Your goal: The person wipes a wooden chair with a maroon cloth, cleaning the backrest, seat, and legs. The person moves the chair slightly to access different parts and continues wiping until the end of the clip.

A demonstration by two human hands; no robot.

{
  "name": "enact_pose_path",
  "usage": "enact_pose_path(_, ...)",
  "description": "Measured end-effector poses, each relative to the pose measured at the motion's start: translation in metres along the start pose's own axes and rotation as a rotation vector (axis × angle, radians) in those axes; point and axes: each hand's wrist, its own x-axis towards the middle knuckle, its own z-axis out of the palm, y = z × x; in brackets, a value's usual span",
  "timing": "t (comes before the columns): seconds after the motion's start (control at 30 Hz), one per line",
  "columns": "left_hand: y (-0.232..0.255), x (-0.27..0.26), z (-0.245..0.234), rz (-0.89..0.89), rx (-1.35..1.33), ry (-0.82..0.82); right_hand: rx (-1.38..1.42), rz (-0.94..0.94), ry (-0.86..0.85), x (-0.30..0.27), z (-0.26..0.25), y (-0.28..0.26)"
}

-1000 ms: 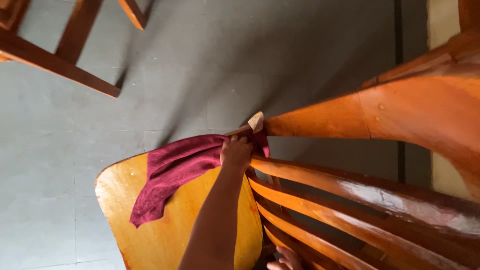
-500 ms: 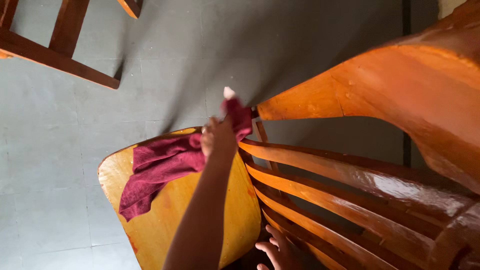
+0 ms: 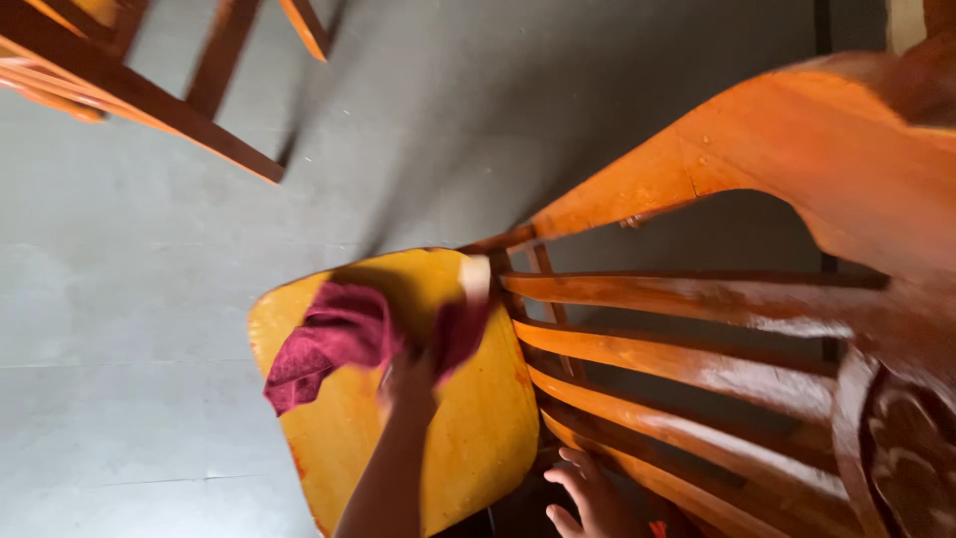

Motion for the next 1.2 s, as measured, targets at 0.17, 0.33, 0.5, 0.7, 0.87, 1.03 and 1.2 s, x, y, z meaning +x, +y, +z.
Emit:
enact_pose_path(0.17,-0.183,-0.114,-0.027,-0.497,-0.042,-0.113,0.023,0.094,0.027,0.008,-0.019,-0.055)
enact_pose_path(0.33,-0.193,-0.165,-0.086,-0.193,-0.343,0.330,0.070,-0.022,0.017,0.015,-0.037,-0.119)
enact_pose_path(0.5,-0.074,-0.229,-0.135,0.220,-0.904,0.206,0.111,-0.216,-0.041,0.019,-0.020,-0.210)
enact_pose_path(0.7,-0.011,-0.314,-0.169,0.812,-0.835,0.197,0.317,-0.350,-0.040,0.042,0.000,-0.261)
enact_pose_path(0.87,-0.073,-0.316,-0.234,-0.013,-0.770,0.338,-0.298,-0.374,-0.155,0.068,-0.038,-0.275)
enact_pose_path(1.03,-0.058,-0.298,-0.308,0.027,-0.340,0.802,0.036,-0.532,0.329,0.086,-0.074,-0.333)
enact_pose_path(1.2,-0.023,-0.303,-0.355,0.291,-0.312,1.078,0.232,-0.844,0.501,0.096,-0.127,-0.382)
